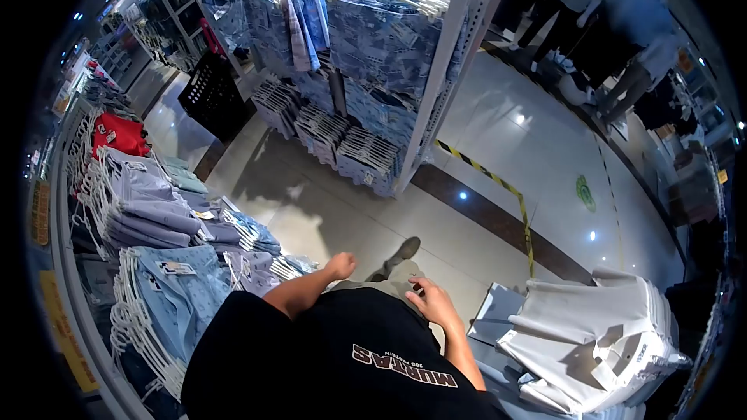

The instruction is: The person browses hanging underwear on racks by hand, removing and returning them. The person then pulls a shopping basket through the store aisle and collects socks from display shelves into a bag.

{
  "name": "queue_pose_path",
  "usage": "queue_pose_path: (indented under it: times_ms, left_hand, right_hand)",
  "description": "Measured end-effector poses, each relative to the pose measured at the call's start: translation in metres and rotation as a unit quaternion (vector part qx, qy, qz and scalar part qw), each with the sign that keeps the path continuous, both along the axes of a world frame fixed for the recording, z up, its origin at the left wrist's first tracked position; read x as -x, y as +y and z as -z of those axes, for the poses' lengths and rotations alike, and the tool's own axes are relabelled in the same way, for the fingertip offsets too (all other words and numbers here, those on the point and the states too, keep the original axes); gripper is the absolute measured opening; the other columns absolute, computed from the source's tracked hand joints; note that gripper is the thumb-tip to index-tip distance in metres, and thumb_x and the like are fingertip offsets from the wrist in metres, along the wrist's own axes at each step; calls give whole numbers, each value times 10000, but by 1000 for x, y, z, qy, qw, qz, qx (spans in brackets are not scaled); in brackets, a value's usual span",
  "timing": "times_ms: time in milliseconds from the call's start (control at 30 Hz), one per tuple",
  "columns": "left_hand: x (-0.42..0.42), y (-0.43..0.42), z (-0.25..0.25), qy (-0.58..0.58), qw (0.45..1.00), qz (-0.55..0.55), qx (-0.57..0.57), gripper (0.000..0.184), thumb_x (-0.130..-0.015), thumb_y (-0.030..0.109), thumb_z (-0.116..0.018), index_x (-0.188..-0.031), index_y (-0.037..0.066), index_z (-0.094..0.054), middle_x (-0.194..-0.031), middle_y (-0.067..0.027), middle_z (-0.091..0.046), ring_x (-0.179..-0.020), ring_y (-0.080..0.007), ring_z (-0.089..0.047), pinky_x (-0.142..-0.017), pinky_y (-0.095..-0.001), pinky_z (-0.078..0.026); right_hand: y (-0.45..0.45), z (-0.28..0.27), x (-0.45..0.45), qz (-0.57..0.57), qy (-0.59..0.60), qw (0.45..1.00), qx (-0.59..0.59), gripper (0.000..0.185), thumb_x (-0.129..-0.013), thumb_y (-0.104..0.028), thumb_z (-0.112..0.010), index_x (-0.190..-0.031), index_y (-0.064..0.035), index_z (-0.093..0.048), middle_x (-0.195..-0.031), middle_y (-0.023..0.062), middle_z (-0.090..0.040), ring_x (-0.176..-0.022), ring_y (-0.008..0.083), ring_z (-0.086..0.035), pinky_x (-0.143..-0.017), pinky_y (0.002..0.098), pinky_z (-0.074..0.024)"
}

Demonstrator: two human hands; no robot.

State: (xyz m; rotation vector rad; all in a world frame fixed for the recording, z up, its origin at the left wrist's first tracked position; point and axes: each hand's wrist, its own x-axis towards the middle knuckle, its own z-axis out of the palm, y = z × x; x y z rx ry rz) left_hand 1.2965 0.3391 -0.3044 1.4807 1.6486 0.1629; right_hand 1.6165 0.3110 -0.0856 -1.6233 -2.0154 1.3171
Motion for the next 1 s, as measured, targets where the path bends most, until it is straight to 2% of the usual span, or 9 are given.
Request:
queue_pose_path:
  times_ms: [133, 233, 267, 333, 467, 667, 733, 867, 1000]
  left_hand:
    - [74, -43, 52, 59, 992, -104, 29, 281, -860, 224, -581, -938, -17, -703, -930, -253, -707, -932, -422, -679, -857, -476, -535]
    - [95, -51, 43, 25, 982, -186, 35, 290, -869, 240, -590, -897, -22, -712, -885, -267, -705, -885, -414, -696, -825, -467, -541]
    - [105, -55, 60, 0, 974, -222, 47, 291, -870, 238, -593, -884, -31, -703, -821, -255, -703, -797, -371, -705, -783, -441, -552]
    - [108, -46, 38, -9, 951, -289, 107, 253, -862, 212, -609, -870, -22, -704, -766, -203, -707, -715, -289, -696, -732, -395, -557]
    - [115, -20, 30, -81, 935, -343, 40, 198, -888, 167, -627, -864, -14, -704, -768, -118, -725, -707, -175, -685, -689, -326, -546]
    - [138, 71, -2, -101, 920, -379, -24, 211, -907, 192, -663, -919, -12, -712, -794, -107, -733, -729, -170, -687, -711, -312, -540]
    - [149, 123, -28, -111, 928, -349, -72, 217, -913, 206, -690, -929, -10, -708, -799, -94, -730, -735, -149, -676, -709, -301, -534]
    - [150, 239, -139, -207, 898, -355, -156, 243, -916, 230, -734, -926, -12, -713, -801, -45, -706, -723, -95, -613, -686, -280, -506]
    - [158, 333, -200, -221, 900, -306, -220, 238, -931, 208, -713, -961, -27, -712, -790, -57, -680, -716, -91, -573, -680, -280, -487]
  right_hand:
    - [69, -10, 24, -70, -17, 997, 9, 411, -920, -333, -666, -1237, -75, -623, -1130, 181, -683, -1069, 353, -651, -908, 443, -509]
    - [122, -9, 47, -117, -25, 993, -6, 410, -917, -324, -668, -1242, -79, -621, -1144, 174, -678, -1080, 352, -638, -919, 438, -503]
    - [142, -5, 58, -134, -23, 991, -9, 409, -915, -324, -670, -1240, -81, -622, -1146, 173, -677, -1079, 350, -639, -920, 439, -503]
    - [180, -4, 84, -172, -18, 985, -6, 407, -912, -323, -672, -1237, -84, -623, -1148, 171, -676, -1078, 347, -640, -920, 440, -502]
    - [271, -24, 146, -218, 68, 966, -120, 319, -898, -261, -701, -1157, -84, -645, -1061, 114, -673, -1033, 322, -623, -883, 412, -496]
    - [400, -156, 199, -29, 214, 912, -349, 229, -870, -137, -725, -1074, -40, -684, -1081, 115, -678, -999, 272, -639, -896, 365, -501]
    - [421, -186, 203, 57, 273, 888, -366, 256, -851, -57, -732, -1097, -19, -674, -1095, 132, -673, -1015, 252, -644, -905, 342, -500]
    - [453, -226, 209, 88, 317, 783, -528, 288, -857, -4, -708, -1136, 33, -649, -1138, 167, -657, -1093, 272, -623, -979, 348, -470]
    - [479, -242, 214, 109, 240, 768, -583, 321, -854, 7, -708, -1165, 39, -637, -1197, 176, -634, -1128, 286, -607, -993, 369, -463]
